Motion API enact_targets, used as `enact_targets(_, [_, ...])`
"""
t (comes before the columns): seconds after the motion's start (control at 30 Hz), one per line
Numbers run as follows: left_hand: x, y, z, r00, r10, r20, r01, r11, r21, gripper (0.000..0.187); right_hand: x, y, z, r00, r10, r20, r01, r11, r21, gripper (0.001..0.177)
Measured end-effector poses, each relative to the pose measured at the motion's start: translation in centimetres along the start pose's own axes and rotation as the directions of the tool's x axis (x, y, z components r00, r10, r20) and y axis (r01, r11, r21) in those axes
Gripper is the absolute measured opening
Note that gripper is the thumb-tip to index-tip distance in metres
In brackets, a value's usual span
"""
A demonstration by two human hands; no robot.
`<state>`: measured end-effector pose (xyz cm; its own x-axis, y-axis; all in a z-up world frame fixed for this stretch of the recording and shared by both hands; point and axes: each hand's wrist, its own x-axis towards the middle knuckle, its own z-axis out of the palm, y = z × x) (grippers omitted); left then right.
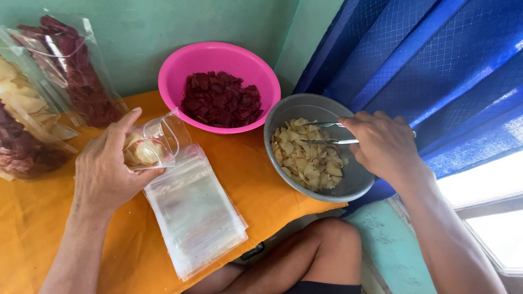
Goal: The person is using metal tongs to fill clear plastic standing pouches with chips from a bowl on a low table.
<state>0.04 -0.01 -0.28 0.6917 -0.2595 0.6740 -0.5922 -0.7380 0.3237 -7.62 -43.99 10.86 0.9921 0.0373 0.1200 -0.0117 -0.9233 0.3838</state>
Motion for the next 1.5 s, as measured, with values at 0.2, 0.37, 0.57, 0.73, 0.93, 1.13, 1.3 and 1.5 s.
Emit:
enact_targets(0.2, [0.0,-0.2,0.5,0.997,0.055,-0.047,-0.051,0.995,0.089,0.106,-1.3,1.2,-2.3,0.989,0.020,0.144,-0.013,0.999,-0.048,0.053])
enact_targets(0.37, [0.4,0.5,0.2,0.979,0.158,-0.126,-0.130,0.970,0.205,0.080,-1.9,0.6,-4.4,0.969,0.009,0.248,-0.017,0.999,0.032,0.049])
enact_targets(0.57, [2.0,2.7,1.5,0.956,0.258,-0.142,-0.225,0.951,0.212,0.077,-2.2,-0.2,-6.2,0.882,0.068,0.467,-0.138,0.983,0.118,0.051])
enact_targets(0.73, [4.3,8.6,2.7,0.950,0.303,-0.070,-0.293,0.947,0.129,0.068,-2.5,0.4,-4.6,0.919,-0.022,0.393,-0.023,0.994,0.110,0.055])
enact_targets(0.93, [5.3,13.1,2.2,0.951,0.304,0.057,-0.305,0.952,0.017,0.083,-3.3,1.3,-6.4,0.912,0.039,0.409,-0.118,0.978,0.170,0.044])
enact_targets(1.13, [5.0,13.4,2.5,0.956,0.284,0.077,-0.283,0.959,-0.017,0.087,-3.7,1.5,-7.1,0.880,0.115,0.460,-0.191,0.974,0.122,0.042])
enact_targets(1.3, [4.8,13.5,2.4,0.955,0.280,0.093,-0.280,0.960,-0.011,0.088,-3.2,1.4,-5.9,0.782,0.109,0.614,-0.249,0.957,0.148,0.053])
enact_targets(1.5, [4.9,13.0,2.6,0.958,0.281,0.057,-0.282,0.959,0.019,0.081,-2.7,2.6,-7.5,0.853,0.108,0.511,-0.269,0.930,0.252,0.042])
